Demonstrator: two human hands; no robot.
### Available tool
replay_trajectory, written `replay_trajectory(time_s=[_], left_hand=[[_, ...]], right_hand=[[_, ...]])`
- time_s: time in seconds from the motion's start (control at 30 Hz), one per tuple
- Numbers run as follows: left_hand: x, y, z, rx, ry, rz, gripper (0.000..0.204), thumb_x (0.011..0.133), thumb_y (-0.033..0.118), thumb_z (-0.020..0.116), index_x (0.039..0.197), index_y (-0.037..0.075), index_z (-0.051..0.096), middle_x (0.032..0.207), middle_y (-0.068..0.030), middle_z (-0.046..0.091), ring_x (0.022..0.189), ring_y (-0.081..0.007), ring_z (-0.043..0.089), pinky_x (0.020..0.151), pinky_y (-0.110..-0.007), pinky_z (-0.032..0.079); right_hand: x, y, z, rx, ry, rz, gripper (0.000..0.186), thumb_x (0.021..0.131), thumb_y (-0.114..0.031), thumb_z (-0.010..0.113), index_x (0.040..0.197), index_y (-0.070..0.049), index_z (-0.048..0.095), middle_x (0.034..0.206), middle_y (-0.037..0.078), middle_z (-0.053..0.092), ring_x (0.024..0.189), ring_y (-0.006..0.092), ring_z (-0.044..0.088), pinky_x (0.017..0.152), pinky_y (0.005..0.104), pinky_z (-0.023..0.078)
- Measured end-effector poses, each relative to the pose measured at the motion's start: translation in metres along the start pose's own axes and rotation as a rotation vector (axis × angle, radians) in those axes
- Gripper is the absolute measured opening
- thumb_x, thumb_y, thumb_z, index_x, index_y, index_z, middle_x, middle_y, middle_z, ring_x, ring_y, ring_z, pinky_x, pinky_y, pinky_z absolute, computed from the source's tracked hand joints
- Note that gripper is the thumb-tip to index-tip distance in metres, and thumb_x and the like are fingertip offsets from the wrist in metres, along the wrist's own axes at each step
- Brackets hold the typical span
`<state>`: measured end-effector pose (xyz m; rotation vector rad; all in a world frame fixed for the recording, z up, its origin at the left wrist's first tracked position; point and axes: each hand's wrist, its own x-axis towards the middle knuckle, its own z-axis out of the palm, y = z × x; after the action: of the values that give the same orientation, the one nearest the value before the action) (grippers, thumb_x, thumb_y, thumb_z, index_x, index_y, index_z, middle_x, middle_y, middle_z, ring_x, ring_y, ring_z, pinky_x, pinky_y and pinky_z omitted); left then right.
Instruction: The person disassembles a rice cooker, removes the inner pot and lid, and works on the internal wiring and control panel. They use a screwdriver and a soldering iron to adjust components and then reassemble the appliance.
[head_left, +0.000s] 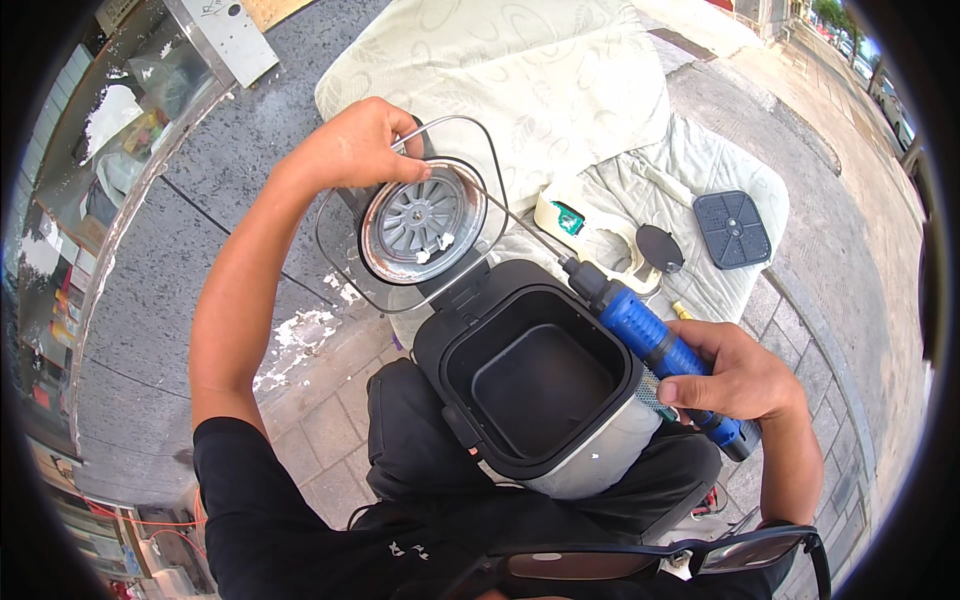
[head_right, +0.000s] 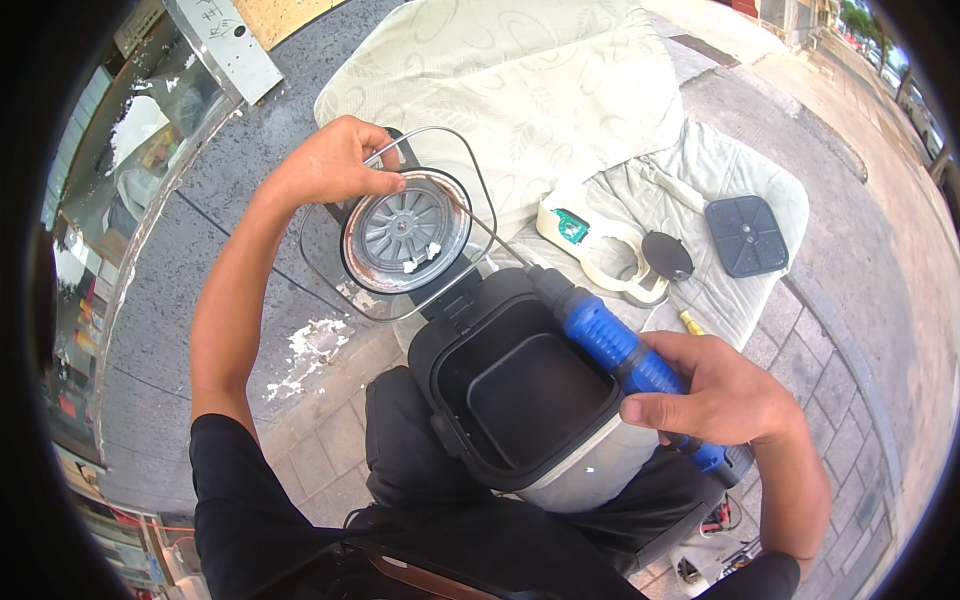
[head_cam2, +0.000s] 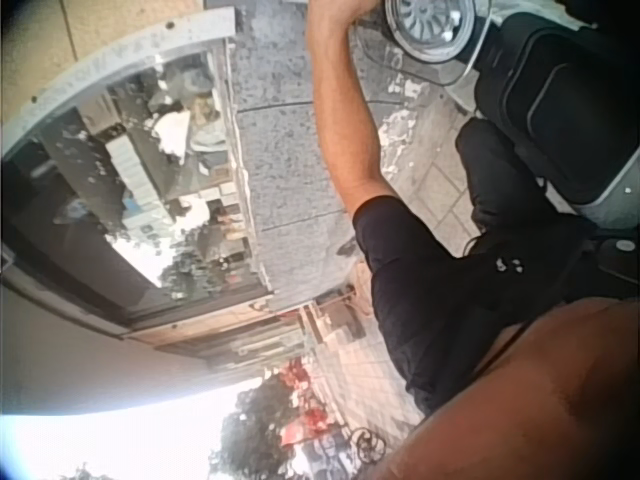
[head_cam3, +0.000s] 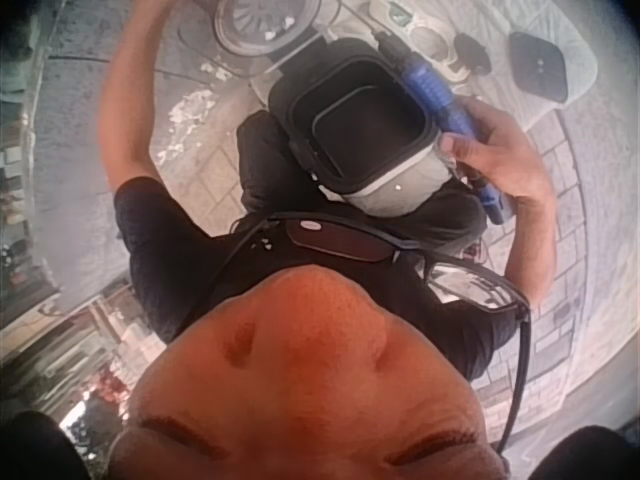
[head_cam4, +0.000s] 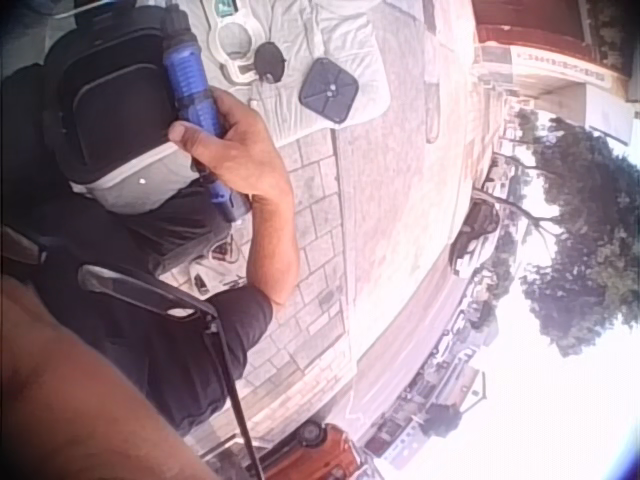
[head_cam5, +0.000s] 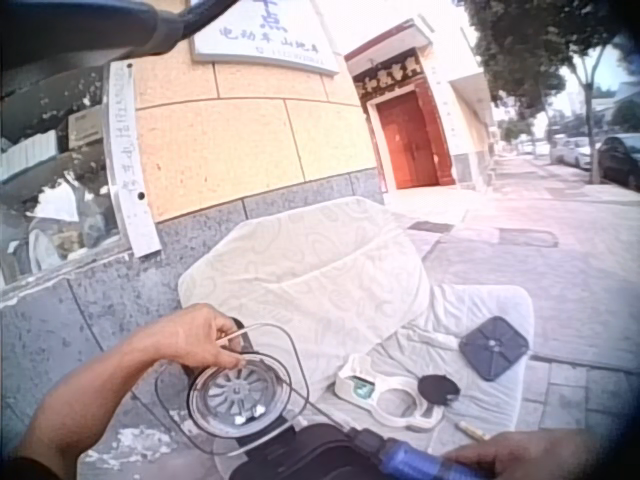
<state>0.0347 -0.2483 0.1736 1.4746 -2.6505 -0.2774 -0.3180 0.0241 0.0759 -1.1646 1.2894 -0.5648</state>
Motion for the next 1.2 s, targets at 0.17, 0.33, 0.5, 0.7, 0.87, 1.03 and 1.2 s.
replay_trajectory(time_s=[0.17, 0.33, 0.5, 0.7, 0.87, 1.03, 1.2], left_hand=[[-0.001, 0.001, 0.000, -0.013, 0.005, -0.003, 0.026, 0.077, 0.024, 0.090, 0.089, 0.004, 0.078, 0.069, 0.0003, 0.060, 0.064, -0.0112, 0.052, 0.058, -0.033, 0.039], [0.000, -0.003, 0.002, -0.012, 0.027, 0.030, 0.027, 0.078, 0.025, 0.089, 0.088, 0.003, 0.077, 0.062, -0.0002, 0.057, 0.060, -0.0115, 0.051, 0.056, -0.034, 0.039], [0.002, -0.007, 0.004, -0.016, 0.056, 0.108, 0.028, 0.077, 0.026, 0.089, 0.087, 0.003, 0.077, 0.058, -0.0011, 0.055, 0.057, -0.0121, 0.051, 0.055, -0.034, 0.039], [-0.001, -0.003, 0.003, 0.000, 0.033, 0.057, 0.027, 0.077, 0.024, 0.090, 0.088, 0.002, 0.077, 0.065, -0.0038, 0.061, 0.062, -0.0133, 0.055, 0.059, -0.035, 0.043], [0.003, 0.000, 0.002, 0.002, -0.002, 0.016, 0.026, 0.077, 0.021, 0.089, 0.091, 0.003, 0.078, 0.077, -0.0060, 0.070, 0.071, -0.0148, 0.062, 0.067, -0.034, 0.049], [0.004, -0.008, 0.003, -0.003, 0.008, 0.021, 0.027, 0.076, 0.022, 0.089, 0.091, 0.002, 0.078, 0.075, -0.0062, 0.070, 0.072, -0.0153, 0.062, 0.068, -0.034, 0.049], [0.003, -0.002, 0.000, -0.001, -0.005, -0.011, 0.030, 0.076, 0.024, 0.089, 0.094, 0.002, 0.079, 0.076, -0.0068, 0.070, 0.073, -0.0162, 0.063, 0.068, -0.035, 0.049]], right_hand=[[0.001, 0.000, -0.001, -0.009, -0.003, -0.018, 0.062, 0.091, -0.028, 0.089, 0.139, 0.002, 0.063, 0.088, 0.005, 0.069, 0.075, 0.0122, 0.068, 0.068, 0.0292, 0.056], [0.000, -0.005, -0.001, -0.041, 0.012, -0.011, 0.060, 0.091, -0.027, 0.088, 0.138, 0.001, 0.065, 0.090, 0.006, 0.071, 0.077, 0.0130, 0.067, 0.071, 0.0297, 0.056], [-0.006, -0.012, 0.000, -0.418, 0.165, -0.109, 0.062, 0.088, -0.035, 0.088, 0.137, -0.003, 0.067, 0.090, 0.010, 0.072, 0.078, 0.0193, 0.068, 0.076, 0.0340, 0.056], [-0.020, -0.051, 0.005, -0.517, 0.182, 0.002, 0.057, 0.089, -0.035, 0.085, 0.133, -0.003, 0.069, 0.089, 0.012, 0.072, 0.080, 0.0201, 0.068, 0.078, 0.0351, 0.055], [-0.021, -0.056, 0.006, -0.453, 0.158, 0.005, 0.053, 0.090, -0.034, 0.084, 0.131, -0.003, 0.070, 0.087, 0.011, 0.071, 0.080, 0.0192, 0.067, 0.078, 0.0352, 0.055], [-0.018, -0.050, 0.005, -0.413, 0.140, -0.001, 0.054, 0.090, -0.034, 0.085, 0.131, -0.003, 0.070, 0.089, 0.011, 0.071, 0.082, 0.0190, 0.067, 0.080, 0.0352, 0.055], [-0.016, -0.045, 0.007, -0.352, 0.129, 0.019, 0.058, 0.090, -0.036, 0.085, 0.134, -0.002, 0.069, 0.093, 0.010, 0.071, 0.085, 0.0184, 0.066, 0.082, 0.0348, 0.055]])
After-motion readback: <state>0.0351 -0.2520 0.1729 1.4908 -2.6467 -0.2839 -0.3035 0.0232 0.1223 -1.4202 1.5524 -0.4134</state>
